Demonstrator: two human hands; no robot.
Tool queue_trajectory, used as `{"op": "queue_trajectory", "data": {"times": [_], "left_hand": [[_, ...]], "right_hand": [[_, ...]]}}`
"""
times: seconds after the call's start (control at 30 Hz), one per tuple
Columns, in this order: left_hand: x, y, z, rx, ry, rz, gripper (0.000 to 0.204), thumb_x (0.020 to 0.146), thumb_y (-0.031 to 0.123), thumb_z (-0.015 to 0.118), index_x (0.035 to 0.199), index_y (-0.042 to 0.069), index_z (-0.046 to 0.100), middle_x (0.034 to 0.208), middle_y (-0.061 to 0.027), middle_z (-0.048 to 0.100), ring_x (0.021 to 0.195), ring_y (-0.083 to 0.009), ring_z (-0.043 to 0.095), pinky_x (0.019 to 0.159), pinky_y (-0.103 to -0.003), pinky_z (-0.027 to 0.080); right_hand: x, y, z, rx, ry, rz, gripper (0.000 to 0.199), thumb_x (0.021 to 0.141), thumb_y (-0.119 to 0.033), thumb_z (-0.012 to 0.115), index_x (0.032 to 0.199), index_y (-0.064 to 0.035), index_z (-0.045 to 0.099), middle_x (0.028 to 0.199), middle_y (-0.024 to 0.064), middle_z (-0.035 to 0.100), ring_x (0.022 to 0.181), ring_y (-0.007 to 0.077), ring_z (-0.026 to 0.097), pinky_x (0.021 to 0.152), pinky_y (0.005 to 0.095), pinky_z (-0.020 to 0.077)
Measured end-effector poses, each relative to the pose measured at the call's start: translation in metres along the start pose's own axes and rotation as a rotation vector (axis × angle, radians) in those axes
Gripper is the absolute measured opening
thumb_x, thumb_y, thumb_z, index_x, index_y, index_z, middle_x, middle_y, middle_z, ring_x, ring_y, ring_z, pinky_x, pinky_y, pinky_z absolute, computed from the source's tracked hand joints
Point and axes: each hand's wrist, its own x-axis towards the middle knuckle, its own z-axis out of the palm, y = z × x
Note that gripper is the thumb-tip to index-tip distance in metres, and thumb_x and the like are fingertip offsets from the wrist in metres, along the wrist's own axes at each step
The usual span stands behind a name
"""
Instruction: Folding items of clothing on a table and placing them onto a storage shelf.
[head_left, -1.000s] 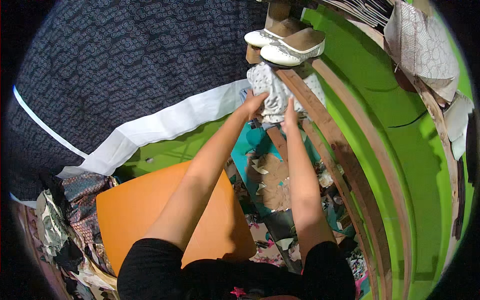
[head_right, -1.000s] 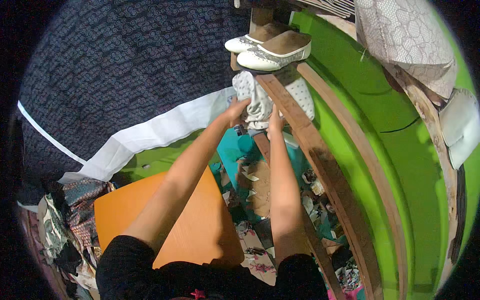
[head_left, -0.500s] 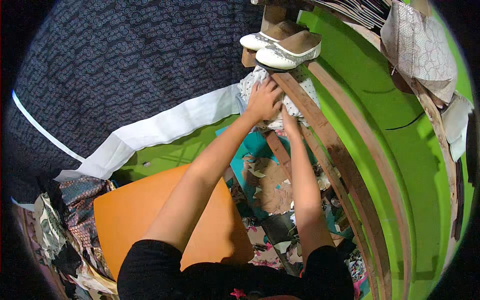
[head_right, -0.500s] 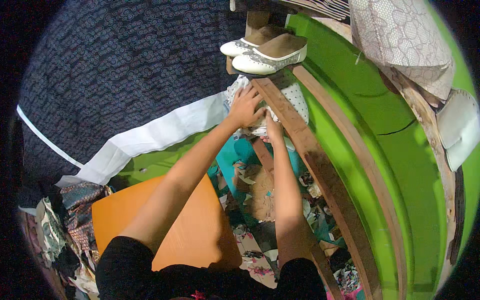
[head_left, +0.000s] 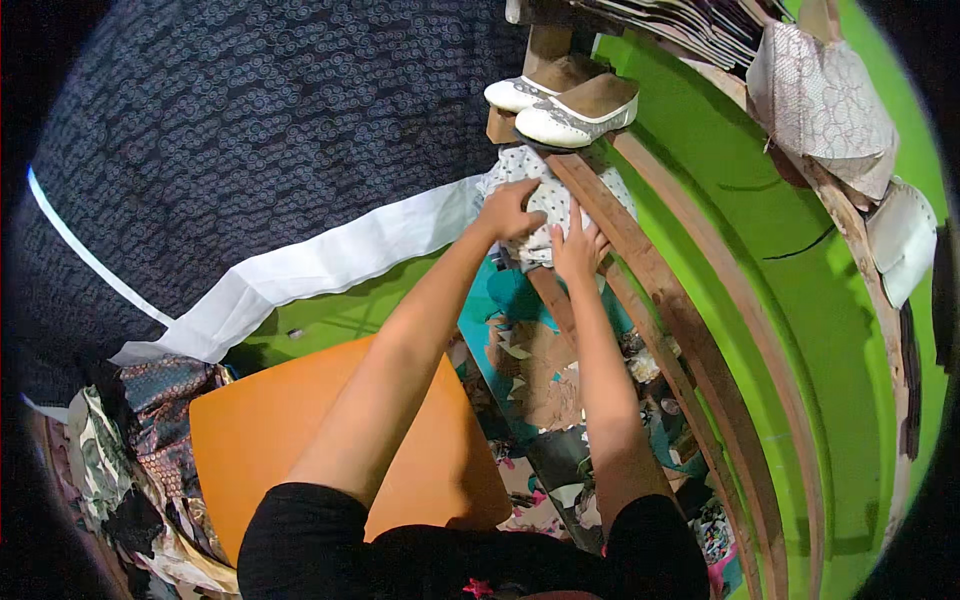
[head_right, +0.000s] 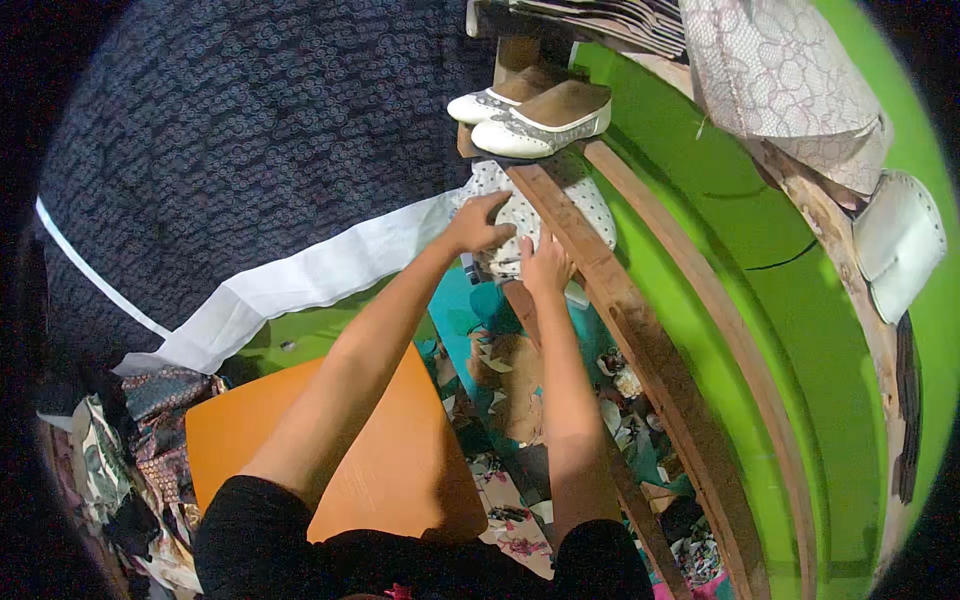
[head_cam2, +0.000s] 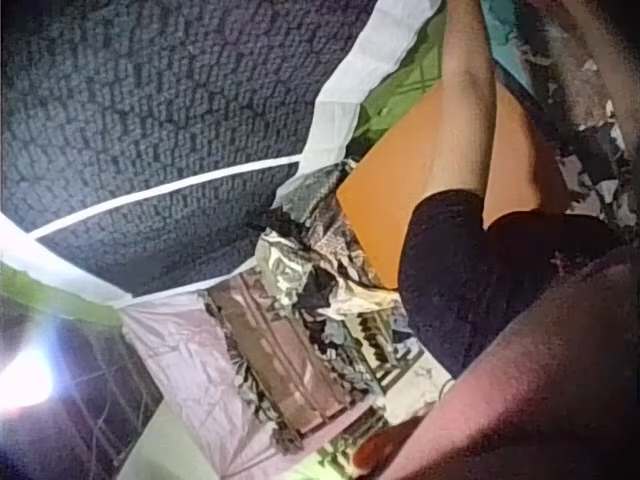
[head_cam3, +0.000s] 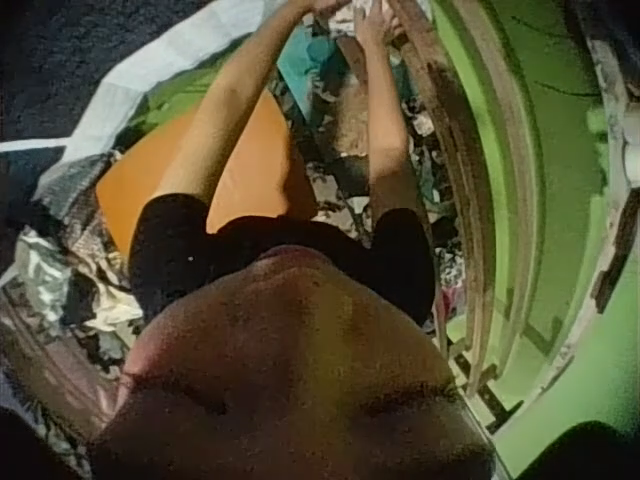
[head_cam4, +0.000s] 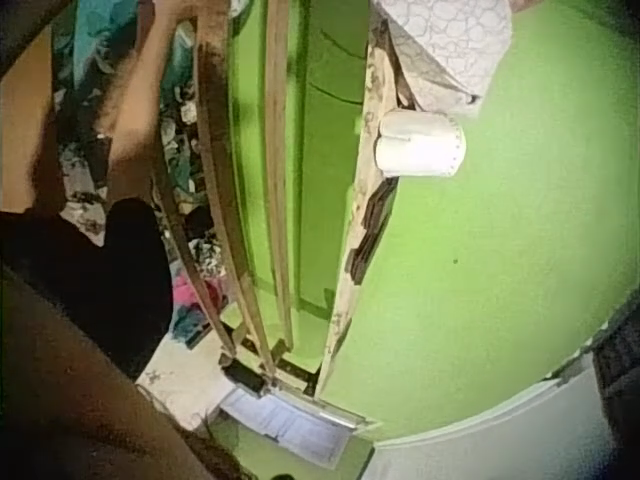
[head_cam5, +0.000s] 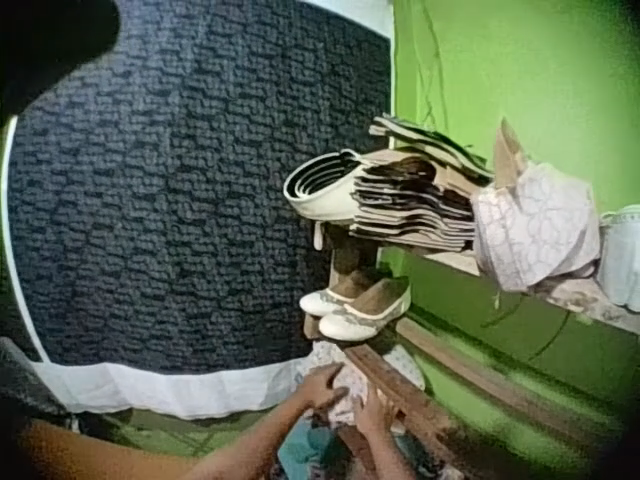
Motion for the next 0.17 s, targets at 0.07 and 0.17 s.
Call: {"op": "queue_trajectory", "data": {"times": [0.07,0.17], "left_hand": [[-0.027,-0.011,-0.003,-0.106,0.242,0.187,0.055,0.062,0.032,0.059,0.111,0.006,0.051,0.115,-0.0189,0.048,0.108,-0.0295,0.044,0.094,-0.037,0.032],[-0.089,0.003,-0.016,-0.217,0.252,0.065,0.057,0.062,0.029,0.059,0.115,0.009,0.048,0.12,-0.0201,0.044,0.117,-0.0298,0.037,0.097,-0.037,0.028]], "right_hand": [[-0.004,-0.002,0.003,-0.149,0.08,-0.057,0.054,0.078,-0.036,0.05,0.125,-0.0145,0.035,0.119,0.0195,0.043,0.111,0.0383,0.037,0.09,0.0518,0.0258],[-0.006,-0.001,-0.014,0.023,-0.149,0.023,0.063,0.078,-0.038,0.051,0.132,-0.0256,0.021,0.135,0.021,0.014,0.123,0.0423,0.009,0.095,0.0582,0.0072]]}}
